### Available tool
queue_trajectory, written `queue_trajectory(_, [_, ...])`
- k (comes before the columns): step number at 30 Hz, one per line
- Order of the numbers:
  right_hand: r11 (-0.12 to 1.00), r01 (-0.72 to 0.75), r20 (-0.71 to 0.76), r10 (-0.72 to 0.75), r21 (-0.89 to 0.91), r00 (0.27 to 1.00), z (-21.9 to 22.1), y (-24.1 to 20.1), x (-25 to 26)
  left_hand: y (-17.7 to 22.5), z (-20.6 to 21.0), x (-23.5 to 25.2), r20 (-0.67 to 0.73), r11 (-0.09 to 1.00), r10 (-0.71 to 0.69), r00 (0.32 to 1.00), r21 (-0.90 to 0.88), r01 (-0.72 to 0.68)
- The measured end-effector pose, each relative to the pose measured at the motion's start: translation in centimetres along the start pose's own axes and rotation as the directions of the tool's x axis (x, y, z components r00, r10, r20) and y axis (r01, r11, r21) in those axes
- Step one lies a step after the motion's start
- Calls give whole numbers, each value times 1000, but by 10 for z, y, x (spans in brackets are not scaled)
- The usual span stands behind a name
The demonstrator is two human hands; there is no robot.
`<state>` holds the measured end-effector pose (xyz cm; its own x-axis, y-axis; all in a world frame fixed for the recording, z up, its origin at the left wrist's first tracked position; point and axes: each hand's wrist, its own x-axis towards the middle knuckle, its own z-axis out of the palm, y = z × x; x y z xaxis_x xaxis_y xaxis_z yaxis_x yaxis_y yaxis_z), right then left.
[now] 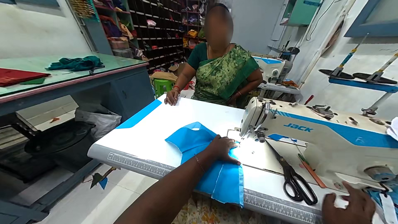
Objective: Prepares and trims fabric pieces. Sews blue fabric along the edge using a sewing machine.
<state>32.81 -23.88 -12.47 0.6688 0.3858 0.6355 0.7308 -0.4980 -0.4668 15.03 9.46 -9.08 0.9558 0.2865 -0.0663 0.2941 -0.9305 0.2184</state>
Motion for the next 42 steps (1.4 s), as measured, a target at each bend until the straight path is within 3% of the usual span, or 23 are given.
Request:
queue_trajectory(2, [979,-59,231,13,196,973,-1,-56,-18,6,-2,0,6,1000,-31,1000,7,30])
queue_trajectory(3, [961,-109,393,1,253,919,2,-81,-28,9,-3,0,16,999,-41,999,5,41])
queue_trajectory(5, [971,-148,622,-1,189,783,13,-120,-43,13,-7,1,41,998,-58,997,-23,59])
queue_trajectory(8, [989,-60,664,-44,134,747,28,-137,-41,23,-20,-4,101,982,-117,988,-137,130])
queue_trajectory(11, [997,-43,808,-31,69,589,20,-135,0,22,-26,-5,149,941,-177,973,-264,212])
queue_trajectory(12, [1000,-10,813,-11,21,582,18,-132,13,20,-26,-4,172,929,-184,968,-290,228])
queue_trajectory(14, [996,66,744,6,-68,669,20,-122,39,19,-31,-5,242,900,-166,956,-360,247])
queue_trajectory(17, [974,200,581,-102,-107,808,41,-94,70,21,-25,-10,245,874,-112,963,-437,213])
queue_trajectory(22, [957,275,572,-176,-90,801,67,-78,91,29,2,-24,-33,985,-15,999,-170,9])
queue_trajectory(26, [957,277,557,-184,-86,810,73,-74,94,21,19,-25,-147,986,35,988,-157,-58])
queue_trajectory(34, [959,268,557,-173,-93,812,76,-66,91,20,29,-25,-192,984,26,981,-171,-60])
queue_trajectory(42, [935,346,328,-304,-77,895,44,-43,78,19,31,-23,-196,983,20,980,-174,-55])
